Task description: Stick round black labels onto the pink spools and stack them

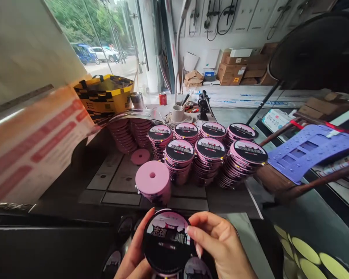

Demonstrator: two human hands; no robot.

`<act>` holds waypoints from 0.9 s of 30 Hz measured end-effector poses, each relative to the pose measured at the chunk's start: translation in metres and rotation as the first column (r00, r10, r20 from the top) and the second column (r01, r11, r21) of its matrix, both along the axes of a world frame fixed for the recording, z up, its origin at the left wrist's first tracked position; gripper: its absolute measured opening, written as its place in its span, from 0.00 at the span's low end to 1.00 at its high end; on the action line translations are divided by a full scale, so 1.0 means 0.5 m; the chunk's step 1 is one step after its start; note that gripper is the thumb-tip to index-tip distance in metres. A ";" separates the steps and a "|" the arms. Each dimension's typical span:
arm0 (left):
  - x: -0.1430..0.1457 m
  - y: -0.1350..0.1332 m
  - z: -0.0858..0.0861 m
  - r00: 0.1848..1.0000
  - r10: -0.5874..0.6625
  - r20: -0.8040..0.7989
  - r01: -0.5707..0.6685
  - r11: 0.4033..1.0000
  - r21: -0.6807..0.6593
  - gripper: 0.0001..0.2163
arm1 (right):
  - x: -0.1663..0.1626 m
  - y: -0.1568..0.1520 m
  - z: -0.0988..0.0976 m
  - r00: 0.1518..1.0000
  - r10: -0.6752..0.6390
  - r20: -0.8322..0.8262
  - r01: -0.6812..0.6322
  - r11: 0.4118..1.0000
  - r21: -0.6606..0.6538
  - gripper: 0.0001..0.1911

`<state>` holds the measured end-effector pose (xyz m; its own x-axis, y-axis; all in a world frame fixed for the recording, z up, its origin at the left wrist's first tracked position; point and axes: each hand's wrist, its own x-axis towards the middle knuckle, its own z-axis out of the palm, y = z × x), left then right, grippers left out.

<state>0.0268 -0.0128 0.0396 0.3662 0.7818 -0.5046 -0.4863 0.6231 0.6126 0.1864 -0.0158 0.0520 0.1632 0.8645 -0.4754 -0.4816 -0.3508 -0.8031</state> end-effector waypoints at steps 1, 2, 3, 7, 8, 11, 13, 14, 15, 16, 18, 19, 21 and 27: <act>0.003 -0.003 -0.006 0.998 -0.045 0.042 0.048 0.997 -0.066 0.38 | 0.009 -0.003 -0.007 0.999 0.008 0.037 -0.008 1.000 -0.005 0.12; 0.004 -0.003 -0.012 0.994 -0.079 0.082 0.088 0.990 -0.113 0.39 | 0.015 -0.007 -0.013 0.998 0.010 0.060 -0.009 1.000 -0.008 0.12; 0.004 -0.001 -0.018 0.987 -0.102 0.122 0.118 0.983 -0.137 0.38 | 0.020 -0.010 -0.020 0.997 0.004 0.073 -0.004 1.000 -0.009 0.11; 0.002 0.008 -0.040 0.944 -0.156 0.291 0.186 0.979 -0.078 0.37 | 0.024 -0.018 -0.045 0.995 -0.016 0.099 0.017 1.000 -0.006 0.11; 0.002 0.009 -0.045 0.932 -0.170 0.321 0.197 0.979 -0.054 0.37 | 0.025 -0.019 -0.050 0.994 -0.015 0.108 0.016 1.000 -0.004 0.11; 0.004 0.008 -0.056 0.914 -0.183 0.361 0.204 0.979 -0.020 0.38 | 0.027 -0.020 -0.059 0.990 -0.016 0.143 0.016 1.000 0.001 0.12; 0.005 0.006 -0.060 0.913 -0.173 0.369 0.195 0.981 -0.022 0.38 | 0.029 -0.020 -0.060 0.987 -0.023 0.157 0.023 1.000 0.002 0.12; 0.006 0.005 -0.062 0.913 -0.171 0.370 0.193 0.981 -0.022 0.38 | 0.030 -0.020 -0.060 0.987 -0.029 0.161 0.029 1.000 0.002 0.12; 0.006 0.004 -0.064 0.913 -0.172 0.371 0.194 0.981 -0.021 0.38 | 0.030 -0.020 -0.060 0.986 -0.035 0.164 0.035 0.999 0.002 0.12; 0.006 0.004 -0.065 0.913 -0.174 0.370 0.194 0.981 -0.018 0.38 | 0.031 -0.021 -0.059 0.985 -0.042 0.168 0.042 0.999 0.002 0.12; 0.006 0.003 -0.069 0.913 -0.175 0.368 0.194 0.981 -0.014 0.39 | 0.031 -0.021 -0.058 0.983 -0.053 0.175 0.053 0.999 0.000 0.12; 0.006 0.003 -0.070 0.914 -0.174 0.367 0.193 0.981 -0.016 0.39 | 0.031 -0.021 -0.058 0.983 -0.058 0.177 0.059 0.998 -0.001 0.12; 0.005 0.003 -0.072 0.917 -0.174 0.360 0.196 0.980 -0.025 0.38 | 0.031 -0.021 -0.059 0.982 -0.064 0.176 0.066 0.998 -0.001 0.12; 0.004 0.003 -0.066 0.935 -0.159 0.316 0.181 0.983 -0.041 0.38 | 0.028 -0.022 -0.063 0.980 -0.076 0.186 0.076 0.997 0.008 0.11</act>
<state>0.0289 -0.0111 0.0066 0.6374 0.6616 -0.3951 -0.5279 0.7484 0.4015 0.2003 -0.0270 0.0204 0.3135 0.8467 -0.4300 -0.3493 -0.3182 -0.8813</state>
